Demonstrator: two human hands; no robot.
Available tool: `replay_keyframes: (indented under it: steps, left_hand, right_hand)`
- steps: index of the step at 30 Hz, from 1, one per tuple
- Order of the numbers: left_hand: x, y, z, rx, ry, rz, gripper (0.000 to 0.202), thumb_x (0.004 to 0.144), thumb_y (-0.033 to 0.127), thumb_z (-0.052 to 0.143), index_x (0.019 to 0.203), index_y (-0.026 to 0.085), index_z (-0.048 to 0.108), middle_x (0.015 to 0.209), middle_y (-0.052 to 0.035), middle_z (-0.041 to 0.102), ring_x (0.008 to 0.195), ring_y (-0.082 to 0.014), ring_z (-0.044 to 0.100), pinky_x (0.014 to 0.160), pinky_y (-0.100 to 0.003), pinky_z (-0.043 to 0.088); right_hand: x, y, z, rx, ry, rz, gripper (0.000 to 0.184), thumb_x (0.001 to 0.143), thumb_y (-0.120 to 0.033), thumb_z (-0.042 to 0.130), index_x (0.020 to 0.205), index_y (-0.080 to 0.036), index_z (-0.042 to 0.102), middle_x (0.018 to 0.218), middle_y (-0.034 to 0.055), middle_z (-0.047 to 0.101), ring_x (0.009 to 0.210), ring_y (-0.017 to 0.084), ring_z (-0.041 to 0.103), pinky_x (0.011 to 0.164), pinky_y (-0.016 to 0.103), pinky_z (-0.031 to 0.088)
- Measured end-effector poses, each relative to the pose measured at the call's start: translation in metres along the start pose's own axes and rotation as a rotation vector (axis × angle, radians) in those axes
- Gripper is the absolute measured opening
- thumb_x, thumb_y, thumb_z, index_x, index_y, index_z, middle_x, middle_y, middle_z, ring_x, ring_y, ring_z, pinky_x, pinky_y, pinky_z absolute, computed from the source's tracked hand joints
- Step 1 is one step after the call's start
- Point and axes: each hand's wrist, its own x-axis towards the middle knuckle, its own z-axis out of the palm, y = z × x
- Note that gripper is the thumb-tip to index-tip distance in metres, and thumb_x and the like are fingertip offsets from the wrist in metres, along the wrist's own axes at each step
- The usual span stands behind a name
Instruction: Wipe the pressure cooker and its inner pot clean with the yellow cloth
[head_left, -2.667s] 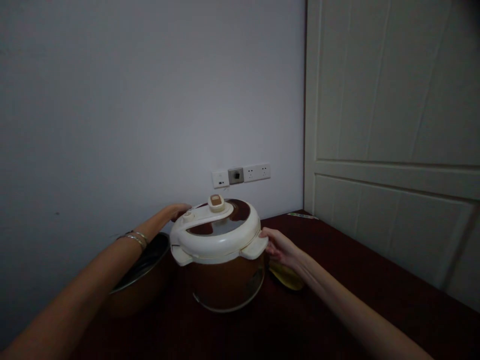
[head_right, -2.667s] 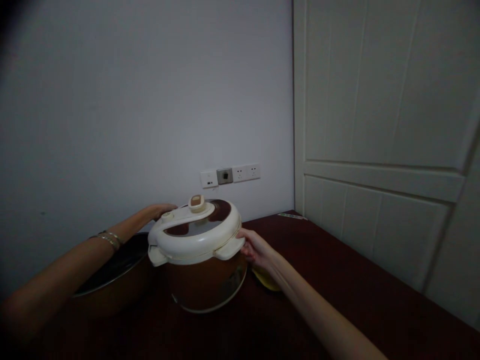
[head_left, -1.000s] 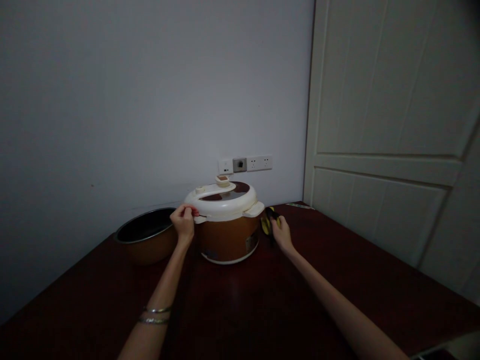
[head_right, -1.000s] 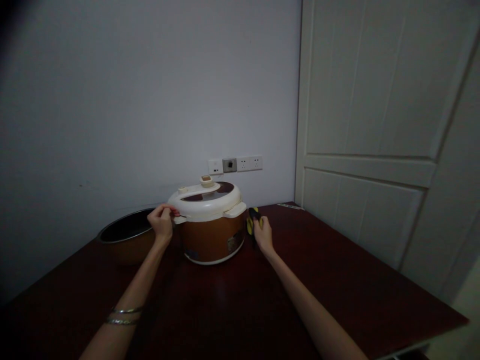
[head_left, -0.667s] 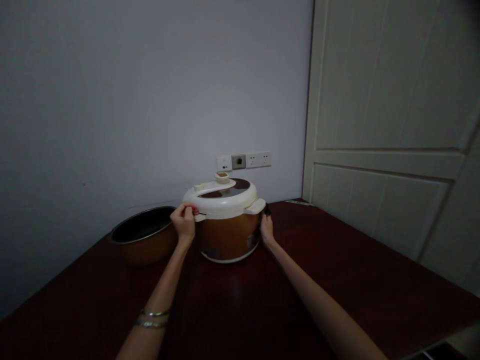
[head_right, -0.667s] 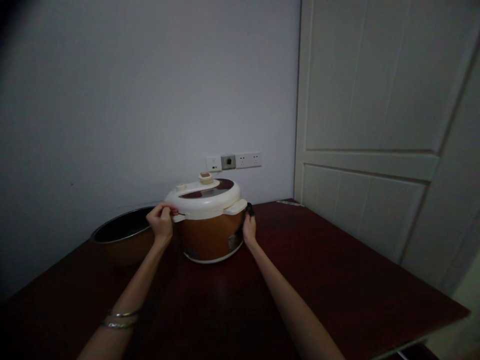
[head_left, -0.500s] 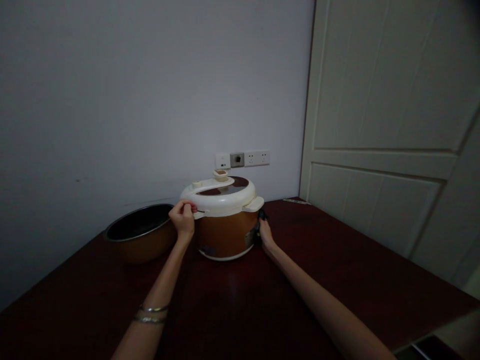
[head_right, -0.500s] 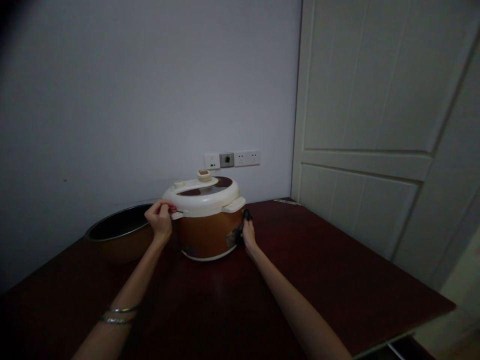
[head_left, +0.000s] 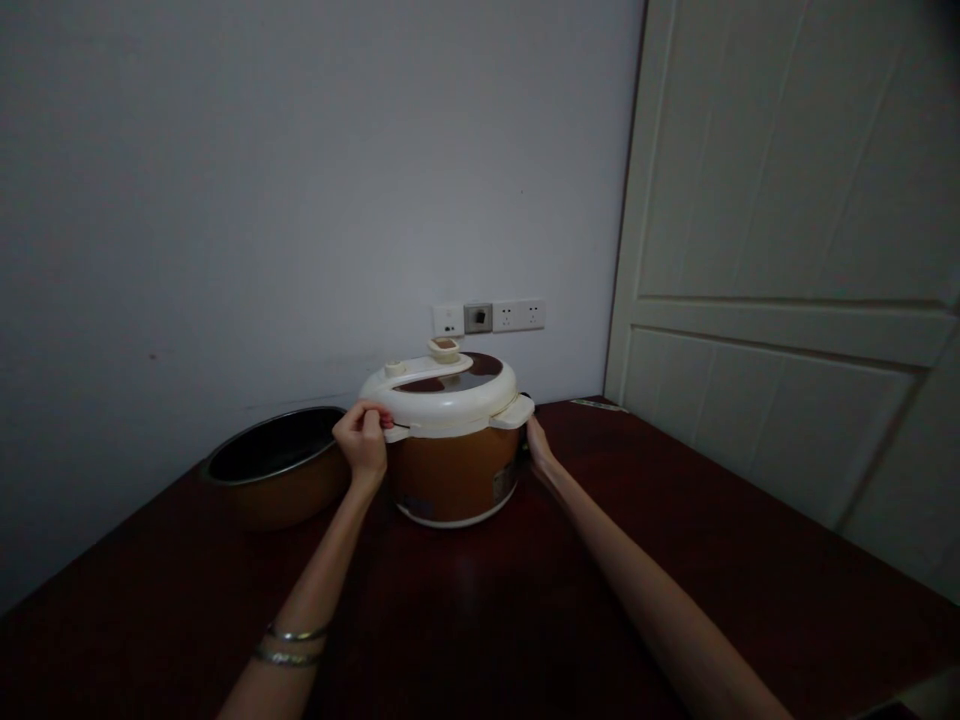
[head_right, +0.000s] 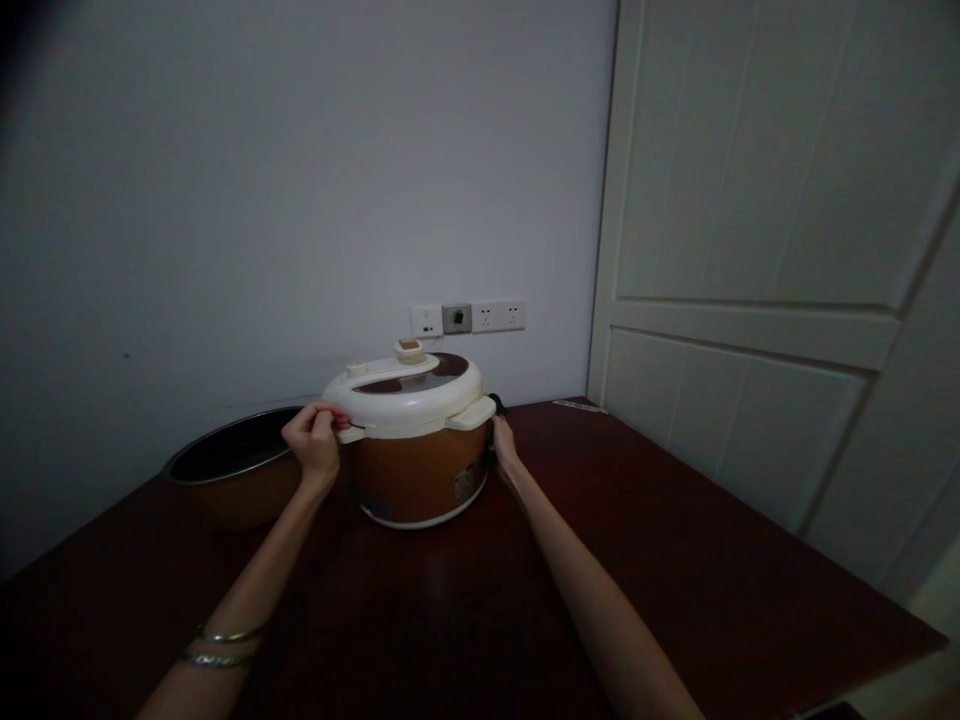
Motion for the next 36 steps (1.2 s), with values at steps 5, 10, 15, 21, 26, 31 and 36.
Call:
replay_keyframes:
  steps: [5,10,15,21,26,31,36]
  left_hand:
    - [0.000,-0.003,0.000,0.008,0.001,0.019,0.017,0.061,0.014,0.045,0.049,0.017,0.056,0.044,0.0033,0.051,0.041,-0.0094,0.046,0.043,-0.020,0.036]
    - [0.002,-0.004,0.000,0.017,-0.009,-0.020,0.016,0.062,0.015,0.045,0.049,0.017,0.056,0.044,0.0034,0.051,0.040,-0.0094,0.047,0.043,-0.020,0.038]
    - [0.001,0.001,0.000,-0.041,-0.043,-0.041,0.016,0.060,0.015,0.045,0.048,0.017,0.055,0.043,0.0037,0.050,0.039,-0.0087,0.046,0.041,-0.019,0.037]
    - [0.001,-0.001,-0.001,-0.031,-0.071,-0.064,0.017,0.062,0.016,0.044,0.049,0.017,0.055,0.045,0.0030,0.052,0.040,-0.0096,0.048,0.041,-0.020,0.039]
    - [0.001,0.000,-0.001,-0.031,-0.070,-0.077,0.017,0.062,0.016,0.043,0.050,0.017,0.054,0.046,0.0034,0.051,0.041,-0.0093,0.048,0.042,-0.020,0.039]
    - [0.001,0.001,-0.001,-0.017,-0.072,-0.085,0.017,0.063,0.016,0.043,0.051,0.017,0.054,0.047,0.0038,0.051,0.041,-0.0087,0.048,0.043,-0.019,0.039]
    - [0.001,0.000,-0.001,-0.009,-0.069,-0.089,0.017,0.063,0.015,0.043,0.050,0.017,0.055,0.047,0.0035,0.051,0.042,-0.0087,0.049,0.043,-0.019,0.039]
  right_hand:
    - [-0.037,0.007,-0.009,-0.067,-0.011,0.023,0.042,0.075,-0.054,0.053,0.105,-0.025,0.063,0.101,0.0040,0.070,0.097,0.021,0.063,0.082,0.035,0.051]
    - [-0.055,-0.011,-0.001,-0.118,0.040,-0.008,0.047,0.079,-0.054,0.048,0.113,-0.023,0.059,0.115,0.0059,0.065,0.103,0.020,0.060,0.090,0.036,0.047]
    - [-0.046,-0.034,0.014,-0.173,0.125,-0.079,0.052,0.080,-0.053,0.044,0.117,-0.019,0.057,0.122,0.0076,0.060,0.115,0.021,0.051,0.100,0.036,0.036]
    - [-0.070,-0.011,0.003,-0.281,0.164,0.018,0.059,0.076,-0.058,0.043,0.113,-0.015,0.058,0.112,0.0120,0.064,0.107,0.026,0.055,0.094,0.040,0.040]
    - [-0.107,-0.012,0.007,-0.362,0.157,-0.011,0.054,0.080,-0.054,0.043,0.113,-0.015,0.059,0.105,0.0143,0.065,0.103,0.029,0.058,0.094,0.043,0.041]
    - [-0.111,-0.050,0.034,-0.373,0.091,-0.251,0.058,0.088,-0.044,0.038,0.140,-0.019,0.036,0.142,0.0115,0.043,0.131,0.024,0.039,0.108,0.042,0.028]
    - [-0.111,-0.043,0.032,-0.465,0.056,-0.359,0.060,0.091,-0.034,0.036,0.147,-0.019,0.022,0.148,0.0112,0.034,0.136,0.024,0.031,0.110,0.050,0.024]
